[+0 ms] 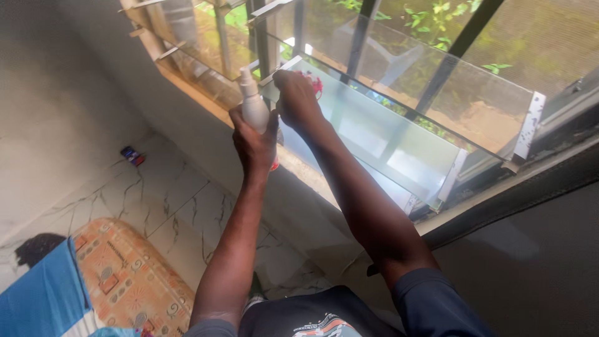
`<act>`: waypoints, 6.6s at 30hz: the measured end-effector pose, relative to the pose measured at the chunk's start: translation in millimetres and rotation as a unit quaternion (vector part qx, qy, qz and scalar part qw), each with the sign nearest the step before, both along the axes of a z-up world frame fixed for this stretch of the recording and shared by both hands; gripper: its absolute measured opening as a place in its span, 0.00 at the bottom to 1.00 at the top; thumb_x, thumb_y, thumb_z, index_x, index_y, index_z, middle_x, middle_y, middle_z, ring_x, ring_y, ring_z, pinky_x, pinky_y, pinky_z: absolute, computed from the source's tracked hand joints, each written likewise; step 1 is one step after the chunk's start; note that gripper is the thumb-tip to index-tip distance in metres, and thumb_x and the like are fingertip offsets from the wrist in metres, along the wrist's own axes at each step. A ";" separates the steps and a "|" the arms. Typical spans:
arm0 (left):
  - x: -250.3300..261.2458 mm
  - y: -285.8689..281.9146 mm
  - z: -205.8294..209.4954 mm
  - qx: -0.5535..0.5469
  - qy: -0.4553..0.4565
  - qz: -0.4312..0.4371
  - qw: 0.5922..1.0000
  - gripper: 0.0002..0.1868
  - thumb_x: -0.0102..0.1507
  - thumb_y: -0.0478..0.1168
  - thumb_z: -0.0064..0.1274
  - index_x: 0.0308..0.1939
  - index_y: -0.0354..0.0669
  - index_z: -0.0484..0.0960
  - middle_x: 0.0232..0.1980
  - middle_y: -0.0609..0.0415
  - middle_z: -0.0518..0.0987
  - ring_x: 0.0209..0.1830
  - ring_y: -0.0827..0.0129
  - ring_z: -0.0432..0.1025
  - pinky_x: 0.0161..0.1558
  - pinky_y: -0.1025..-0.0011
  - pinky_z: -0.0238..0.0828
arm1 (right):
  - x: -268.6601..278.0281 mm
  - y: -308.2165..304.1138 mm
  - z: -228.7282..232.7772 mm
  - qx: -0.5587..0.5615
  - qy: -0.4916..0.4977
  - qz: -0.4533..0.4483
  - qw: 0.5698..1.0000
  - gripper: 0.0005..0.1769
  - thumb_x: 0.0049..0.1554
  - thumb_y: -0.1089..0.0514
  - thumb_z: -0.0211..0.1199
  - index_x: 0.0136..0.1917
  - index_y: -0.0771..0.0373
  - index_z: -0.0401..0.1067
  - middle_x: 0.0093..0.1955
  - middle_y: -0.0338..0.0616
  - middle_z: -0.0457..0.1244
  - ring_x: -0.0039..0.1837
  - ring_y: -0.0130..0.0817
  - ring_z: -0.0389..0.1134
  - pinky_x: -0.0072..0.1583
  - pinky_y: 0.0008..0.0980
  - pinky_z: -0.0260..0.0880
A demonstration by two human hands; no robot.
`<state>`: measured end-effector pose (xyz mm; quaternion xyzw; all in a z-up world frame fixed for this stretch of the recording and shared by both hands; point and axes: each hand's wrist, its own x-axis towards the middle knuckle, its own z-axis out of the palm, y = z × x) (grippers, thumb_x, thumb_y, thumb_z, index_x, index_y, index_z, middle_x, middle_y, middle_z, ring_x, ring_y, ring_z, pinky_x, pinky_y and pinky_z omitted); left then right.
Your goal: The person cleans glass window louvers by spraying liquid from a bottle onto the panes and wiping them with a cloth, moving the panes to reach both sides.
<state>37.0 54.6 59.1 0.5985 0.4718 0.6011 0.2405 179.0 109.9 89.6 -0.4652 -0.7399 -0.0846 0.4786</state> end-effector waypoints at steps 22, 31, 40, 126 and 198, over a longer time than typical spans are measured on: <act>7.5 -9.0 18.5 0.017 0.018 0.009 1.000 0.35 0.63 0.60 0.62 0.55 0.38 0.63 0.42 0.41 0.81 0.41 0.52 0.82 0.42 0.56 0.79 | -2.0 -11.9 11.6 -0.113 0.021 -0.005 0.993 0.17 0.38 0.72 0.68 0.42 0.68 0.68 0.40 0.60 0.65 0.48 0.63 0.66 0.48 0.52 0.66; 2.0 5.5 14.3 0.019 0.010 0.010 1.000 0.35 0.62 0.60 0.63 0.55 0.39 0.64 0.43 0.41 0.82 0.42 0.50 0.81 0.43 0.55 0.78 | -13.7 -16.2 11.8 -0.071 0.043 0.009 0.996 0.22 0.39 0.72 0.68 0.48 0.66 0.68 0.44 0.57 0.66 0.51 0.61 0.66 0.51 0.51 0.67; -5.1 16.5 13.1 0.020 0.017 -0.007 1.000 0.34 0.62 0.59 0.65 0.54 0.38 0.65 0.44 0.41 0.82 0.43 0.49 0.81 0.43 0.55 0.78 | -21.9 -20.1 28.2 -0.099 0.042 0.007 0.994 0.19 0.41 0.73 0.66 0.48 0.68 0.71 0.46 0.57 0.67 0.53 0.61 0.67 0.52 0.50 0.68; -96.6 58.0 -47.0 -0.121 -0.121 -0.360 0.917 0.32 0.62 0.48 0.65 0.59 0.35 0.65 0.43 0.50 0.78 0.36 0.69 0.77 0.40 0.71 0.78 | -104.0 -52.6 3.3 -0.092 -0.182 -0.256 0.945 0.27 0.56 0.71 0.59 0.69 0.68 0.72 0.79 0.54 0.56 0.84 0.51 0.48 0.83 0.54 0.42; -112.8 24.5 -46.9 -0.215 -0.269 -0.553 0.758 0.33 0.68 0.43 0.48 0.75 0.38 0.56 0.52 0.43 0.72 0.41 0.67 0.73 0.43 0.65 0.78 | -98.0 -221.1 -41.1 0.035 0.690 -0.064 0.720 0.20 0.67 0.61 0.50 0.70 0.72 0.67 0.67 0.61 0.66 0.62 0.53 0.70 0.61 0.52 0.73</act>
